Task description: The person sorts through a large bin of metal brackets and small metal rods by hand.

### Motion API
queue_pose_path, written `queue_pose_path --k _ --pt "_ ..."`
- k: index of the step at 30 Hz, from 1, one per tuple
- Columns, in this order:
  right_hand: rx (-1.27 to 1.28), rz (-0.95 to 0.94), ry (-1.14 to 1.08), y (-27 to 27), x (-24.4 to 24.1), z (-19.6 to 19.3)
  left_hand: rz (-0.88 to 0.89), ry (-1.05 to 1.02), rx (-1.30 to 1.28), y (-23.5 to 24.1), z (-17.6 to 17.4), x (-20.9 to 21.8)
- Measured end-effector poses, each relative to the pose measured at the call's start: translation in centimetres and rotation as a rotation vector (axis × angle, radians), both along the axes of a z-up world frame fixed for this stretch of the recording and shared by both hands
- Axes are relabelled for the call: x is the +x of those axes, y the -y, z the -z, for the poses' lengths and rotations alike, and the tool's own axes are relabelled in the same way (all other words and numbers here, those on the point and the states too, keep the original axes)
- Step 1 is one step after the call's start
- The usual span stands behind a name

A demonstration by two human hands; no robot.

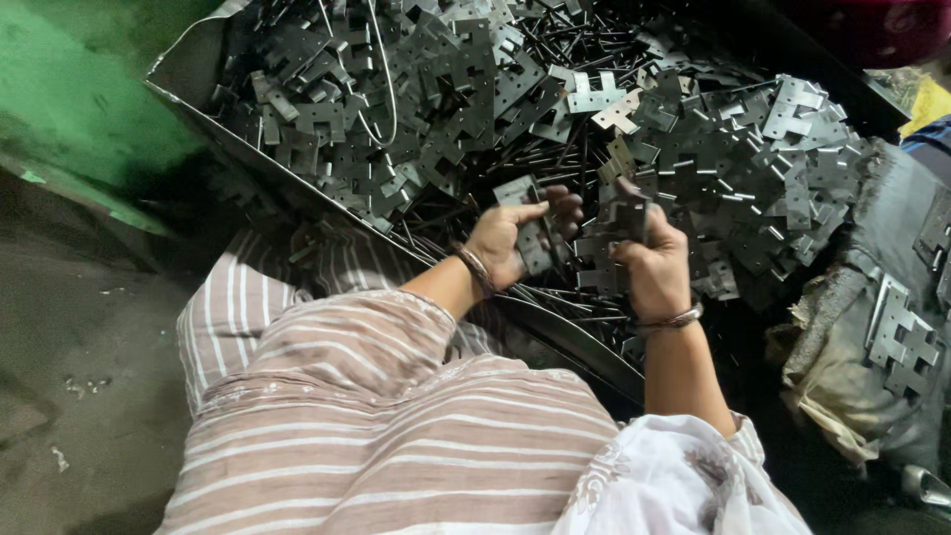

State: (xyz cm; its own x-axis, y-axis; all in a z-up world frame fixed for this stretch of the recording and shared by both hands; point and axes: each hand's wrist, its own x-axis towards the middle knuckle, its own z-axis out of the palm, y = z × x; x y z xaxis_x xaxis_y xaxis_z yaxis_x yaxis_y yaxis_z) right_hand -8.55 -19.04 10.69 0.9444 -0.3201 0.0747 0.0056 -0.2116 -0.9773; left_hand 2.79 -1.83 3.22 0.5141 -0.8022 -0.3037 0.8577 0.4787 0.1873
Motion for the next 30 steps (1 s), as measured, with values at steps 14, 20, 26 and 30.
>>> queue_pose_path --k 14,20,26,30 --pt "0.437 0.104 -0.06 -1.8 -2.5 -0.4 0.397 1.633 1.08 -2.6 0.3 1.2" --pt "0.601 0.274 0.131 6.3 -8.0 -2.2 0.838 1.667 1.897 -10.8 2.8 9.7" --pt "-1.082 0.962 -0.002 21.6 -15.6 -0.8 0.869 1.863 2.029 -11.2 5.2 10.3" --pt "-1.521 1.118 -0.273 30.8 -23.2 -0.2 0.777 2.096 2.068 -10.8 3.0 8.7"
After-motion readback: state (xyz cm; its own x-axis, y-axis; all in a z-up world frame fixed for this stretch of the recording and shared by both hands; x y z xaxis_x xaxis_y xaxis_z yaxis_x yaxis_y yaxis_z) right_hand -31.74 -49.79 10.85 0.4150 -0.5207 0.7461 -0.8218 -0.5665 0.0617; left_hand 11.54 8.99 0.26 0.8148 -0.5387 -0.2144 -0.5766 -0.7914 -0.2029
